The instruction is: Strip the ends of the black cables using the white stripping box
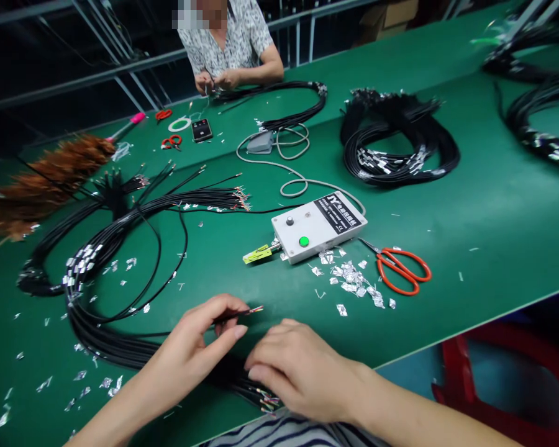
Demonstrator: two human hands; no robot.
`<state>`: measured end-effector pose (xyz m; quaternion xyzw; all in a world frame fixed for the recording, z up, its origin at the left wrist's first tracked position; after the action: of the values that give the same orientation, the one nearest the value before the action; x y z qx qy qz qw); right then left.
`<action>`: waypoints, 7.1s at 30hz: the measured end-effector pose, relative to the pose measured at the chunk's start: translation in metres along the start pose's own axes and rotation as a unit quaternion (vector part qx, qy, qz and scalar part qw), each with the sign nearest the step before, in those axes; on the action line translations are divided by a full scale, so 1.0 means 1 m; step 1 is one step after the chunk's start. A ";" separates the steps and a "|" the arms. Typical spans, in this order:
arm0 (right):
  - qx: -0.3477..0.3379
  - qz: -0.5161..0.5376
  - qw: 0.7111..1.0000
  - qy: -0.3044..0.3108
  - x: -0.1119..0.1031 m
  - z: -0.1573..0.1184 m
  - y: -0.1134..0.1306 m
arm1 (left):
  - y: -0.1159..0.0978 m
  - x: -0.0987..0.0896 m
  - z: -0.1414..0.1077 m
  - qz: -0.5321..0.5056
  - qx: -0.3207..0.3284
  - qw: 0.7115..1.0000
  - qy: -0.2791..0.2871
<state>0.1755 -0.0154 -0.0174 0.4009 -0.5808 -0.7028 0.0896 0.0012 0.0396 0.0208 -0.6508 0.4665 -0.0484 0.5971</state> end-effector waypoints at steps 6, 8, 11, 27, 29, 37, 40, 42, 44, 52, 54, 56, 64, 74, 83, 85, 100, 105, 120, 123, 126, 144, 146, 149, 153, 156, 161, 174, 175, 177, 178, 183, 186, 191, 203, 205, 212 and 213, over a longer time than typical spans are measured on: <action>0.082 0.162 0.969 -0.170 -0.018 0.011 -0.011 | -0.002 0.010 0.012 -0.093 -0.037 0.995 -0.023; 0.114 0.253 0.935 -0.223 -0.025 0.015 -0.019 | 0.004 0.012 0.012 -0.124 -0.048 0.991 -0.031; 0.108 0.302 0.913 -0.253 -0.027 0.022 -0.022 | 0.010 0.015 0.012 -0.170 -0.056 0.983 -0.050; -0.062 -0.126 0.929 -0.343 -0.007 0.019 -0.009 | 0.009 0.019 0.014 -0.282 -0.064 0.950 -0.118; -0.047 -0.081 0.934 -0.345 -0.008 0.020 -0.009 | 0.009 0.019 0.013 -0.285 -0.067 0.949 -0.121; 0.099 0.247 0.917 -0.296 -0.017 0.042 -0.013 | 0.005 0.020 0.013 -0.273 -0.055 0.953 -0.122; 0.100 0.325 0.894 -0.290 -0.013 0.047 -0.014 | 0.007 0.022 0.012 -0.261 -0.052 0.956 -0.121; 0.108 0.378 0.874 -0.286 -0.010 0.048 -0.015 | 0.012 0.026 0.011 -0.256 -0.053 0.957 -0.125; 0.122 0.425 0.855 -0.272 -0.007 0.048 -0.014 | 0.016 0.029 0.009 -0.246 -0.052 0.957 -0.145; 0.166 0.426 0.857 -0.239 0.001 0.045 -0.015 | 0.018 0.039 0.011 -0.189 0.028 0.963 -0.191; 0.178 0.420 0.859 -0.233 0.002 0.044 -0.017 | 0.026 0.044 0.017 -0.249 0.024 0.942 -0.222; 0.180 0.411 0.864 -0.228 0.003 0.045 -0.018 | 0.036 0.049 0.022 -0.282 0.018 0.922 -0.263; 0.152 0.331 0.898 -0.245 -0.002 0.044 -0.022 | 0.029 0.048 0.017 -0.057 0.061 0.958 -0.276; 0.063 -0.007 0.968 -0.241 -0.031 0.032 -0.017 | 0.028 0.026 0.024 -0.281 -0.061 0.932 -0.221; -0.106 -0.391 0.904 -0.139 -0.045 0.051 -0.012 | 0.028 0.019 0.030 -0.263 -0.061 0.944 -0.191; -0.099 -0.405 0.897 -0.148 -0.055 0.052 -0.016 | 0.028 0.017 0.032 -0.231 -0.050 0.950 -0.206; 0.073 -0.537 0.840 0.018 -0.096 0.091 -0.029 | 0.044 -0.005 0.066 -0.215 -0.051 0.940 -0.259; 0.054 -0.553 0.831 0.007 -0.096 0.091 -0.030 | 0.052 -0.001 0.072 -0.194 -0.054 0.944 -0.260; 0.005 -0.502 0.861 -0.080 -0.101 0.066 -0.025 | 0.051 -0.001 0.078 -0.140 -0.046 0.958 -0.245; -0.024 -0.453 0.865 -0.215 -0.108 0.033 -0.021 | 0.051 -0.001 0.077 -0.139 -0.043 0.958 -0.247; -0.009 -0.409 0.853 -0.324 -0.105 -0.002 -0.021 | 0.050 -0.001 0.077 -0.140 -0.038 0.957 -0.252; -0.020 -0.444 0.826 -0.347 -0.079 -0.018 -0.041 | 0.057 -0.007 0.059 -0.123 -0.042 0.944 -0.303; -0.022 -0.414 0.843 -0.344 -0.071 -0.019 -0.037 | 0.058 -0.019 0.057 -0.131 -0.046 0.937 -0.320; -0.032 -0.362 0.877 -0.313 -0.057 -0.022 -0.032 | 0.058 -0.071 0.052 -0.129 -0.057 0.909 -0.391; -0.034 -0.310 0.904 -0.294 -0.043 -0.027 -0.031 | 0.050 -0.165 0.041 -0.110 -0.094 0.838 -0.527; -0.026 -0.278 0.914 -0.293 -0.039 -0.027 -0.032 | 0.038 -0.169 0.027 -0.055 -0.068 0.832 -0.548; -0.024 -0.236 0.933 -0.271 -0.032 -0.024 -0.033 | 0.020 -0.030 0.000 0.069 0.041 0.996 -0.023; -0.023 -0.068 0.996 -0.053 -0.009 -0.011 -0.007 | 0.009 0.016 -0.008 0.013 0.054 0.998 -0.027; -0.024 -0.056 0.998 -0.016 -0.006 -0.010 -0.004 | 0.006 0.017 -0.006 0.002 0.060 0.997 -0.044; -0.014 -0.039 0.999 0.013 -0.004 -0.008 -0.001 | 0.004 0.019 -0.002 -0.028 0.057 0.995 -0.075; -0.001 -0.027 1.000 -0.009 -0.005 -0.006 -0.001 | 0.004 0.020 -0.001 -0.046 0.046 0.994 -0.086; 0.058 0.037 0.962 -0.264 -0.022 0.006 -0.009 | 0.012 0.025 0.004 -0.158 -0.031 0.981 -0.112; 0.004 0.005 0.948 -0.319 -0.024 0.012 -0.007 | 0.015 0.025 0.004 -0.204 -0.051 0.971 -0.111; -0.042 -0.023 0.948 -0.314 -0.019 0.016 -0.002 | 0.014 0.026 0.004 -0.229 -0.058 0.965 -0.114; -0.015 -0.006 0.939 -0.343 -0.007 0.013 -0.010 | 0.011 0.028 0.007 -0.263 -0.059 0.953 -0.142; 0.019 0.055 0.936 -0.346 -0.011 0.016 -0.012 | 0.010 0.028 0.007 -0.262 -0.060 0.953 -0.143; 0.059 0.176 0.921 -0.343 -0.016 0.027 -0.010 | 0.010 0.029 0.006 -0.261 -0.064 0.954 -0.134; 0.063 0.190 0.920 -0.338 -0.017 0.028 -0.010 | 0.011 0.029 0.006 -0.259 -0.063 0.955 -0.132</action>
<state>0.1710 0.0188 -0.0189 0.0265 -0.6848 -0.7282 -0.0053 0.0151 0.0261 -0.0038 -0.7861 0.2005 -0.0858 0.5783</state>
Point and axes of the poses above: each hand's wrist, its own z-axis towards the middle knuckle, its own x-axis out of the palm, y = z × x, the point moved 2 cm from there along z, towards the middle knuckle, and after that the axes turned 6 degrees about y, right-handed, at the moved point
